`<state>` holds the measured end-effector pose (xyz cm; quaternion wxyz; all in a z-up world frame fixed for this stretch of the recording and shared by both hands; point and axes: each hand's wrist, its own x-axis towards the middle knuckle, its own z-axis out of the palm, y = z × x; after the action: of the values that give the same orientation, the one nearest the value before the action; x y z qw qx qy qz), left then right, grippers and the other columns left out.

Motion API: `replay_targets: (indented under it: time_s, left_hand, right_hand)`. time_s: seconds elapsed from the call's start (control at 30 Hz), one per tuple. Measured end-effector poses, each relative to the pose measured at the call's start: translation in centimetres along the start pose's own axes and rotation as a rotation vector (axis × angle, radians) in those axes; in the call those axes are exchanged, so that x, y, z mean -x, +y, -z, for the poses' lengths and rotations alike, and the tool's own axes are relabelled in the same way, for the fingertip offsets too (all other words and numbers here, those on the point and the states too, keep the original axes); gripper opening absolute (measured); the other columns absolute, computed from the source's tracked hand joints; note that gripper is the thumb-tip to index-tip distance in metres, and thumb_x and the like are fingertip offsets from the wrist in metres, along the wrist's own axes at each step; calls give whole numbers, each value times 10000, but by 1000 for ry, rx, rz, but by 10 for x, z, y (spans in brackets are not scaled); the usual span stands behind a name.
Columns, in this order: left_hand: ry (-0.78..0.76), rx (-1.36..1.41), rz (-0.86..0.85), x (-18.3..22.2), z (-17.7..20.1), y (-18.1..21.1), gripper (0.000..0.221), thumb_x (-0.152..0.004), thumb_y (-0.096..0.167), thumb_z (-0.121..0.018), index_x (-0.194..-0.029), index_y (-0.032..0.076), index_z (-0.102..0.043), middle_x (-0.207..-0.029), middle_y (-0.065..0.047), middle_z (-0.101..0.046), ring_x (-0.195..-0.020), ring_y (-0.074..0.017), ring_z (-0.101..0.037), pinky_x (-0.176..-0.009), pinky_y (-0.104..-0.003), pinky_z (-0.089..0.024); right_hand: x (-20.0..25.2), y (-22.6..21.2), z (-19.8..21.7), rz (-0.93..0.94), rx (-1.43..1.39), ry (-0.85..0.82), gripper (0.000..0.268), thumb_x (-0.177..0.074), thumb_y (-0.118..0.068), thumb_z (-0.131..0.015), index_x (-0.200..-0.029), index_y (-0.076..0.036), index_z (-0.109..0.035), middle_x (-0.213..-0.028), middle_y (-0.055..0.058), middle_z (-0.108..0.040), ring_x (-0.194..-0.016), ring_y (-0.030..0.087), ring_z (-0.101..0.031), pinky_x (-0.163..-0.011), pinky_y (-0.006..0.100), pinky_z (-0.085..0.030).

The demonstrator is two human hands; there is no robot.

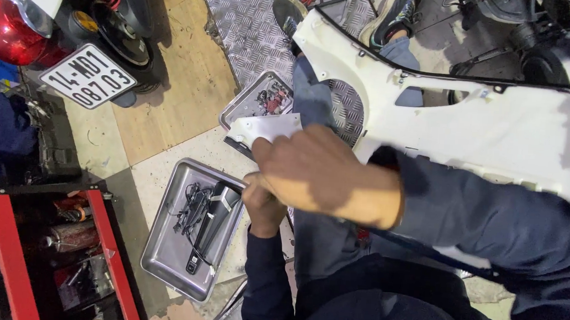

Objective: Disassembling internal plastic components from a motorcycle body panel using a screwdriver.

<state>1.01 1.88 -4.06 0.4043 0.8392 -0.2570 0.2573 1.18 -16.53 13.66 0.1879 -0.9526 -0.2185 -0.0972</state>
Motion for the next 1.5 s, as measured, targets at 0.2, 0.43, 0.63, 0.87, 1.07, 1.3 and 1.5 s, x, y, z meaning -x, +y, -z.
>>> replay_targets:
  time_s: [0.2,0.43,0.63,0.87,1.07,1.3,1.5]
  left_hand:
    - [10,169,-15,-50,2,30,201,-804,-94,-756,-741,83,-684,-627,-8,-651,-567,-276,-647,-568,-289,-537]
    - [54,85,8,-41,-20,8,232,-777,-61,-768,-691,107,-634,-604,-27,-617,-595,-311,-645,-578,-309,-534]
    - [79,154,34,-55,-19,26,209,-753,-65,-743,-691,91,-618,-633,-35,-612,-601,-301,-629,-630,-294,-533]
    - [-98,206,126,-54,-24,17,91,-890,73,-742,-801,88,-730,-697,-84,-694,-685,-333,-698,-613,-378,-554]
    - [-262,259,314,-65,-11,33,145,-827,75,-768,-909,-39,-733,-787,-78,-726,-610,-181,-622,-600,-270,-498]
    - [-314,367,345,-62,-9,23,165,-866,52,-742,-1011,-25,-746,-881,-64,-773,-679,-146,-668,-661,-257,-536]
    - [-208,338,205,-63,-16,33,129,-812,43,-800,-891,-18,-719,-747,-74,-738,-582,-154,-653,-580,-262,-512]
  right_hand:
    - [-32,27,27,408,158,-198,160,-754,-94,-753,-905,-60,-711,-818,172,-634,-718,399,-700,-580,448,-550]
    - [-37,26,-14,135,180,85,250,-919,-278,-684,-803,-61,-638,-585,86,-588,-535,282,-671,-425,414,-533]
    - [-57,24,6,151,84,-71,97,-801,-37,-743,-894,-40,-719,-810,161,-650,-684,340,-720,-551,405,-567]
    - [-54,33,2,17,258,103,182,-877,-277,-707,-747,-151,-732,-623,63,-675,-595,304,-731,-544,439,-543]
    - [-40,47,7,197,98,208,144,-763,-177,-779,-808,-50,-728,-723,149,-666,-472,321,-614,-441,394,-486]
    - [-51,31,61,164,-268,-236,152,-621,73,-633,-638,-34,-739,-822,37,-732,-667,283,-654,-667,399,-534]
    - [-33,40,40,-24,419,-114,620,-1062,-651,-649,-826,-90,-767,-729,118,-714,-472,293,-660,-518,367,-531]
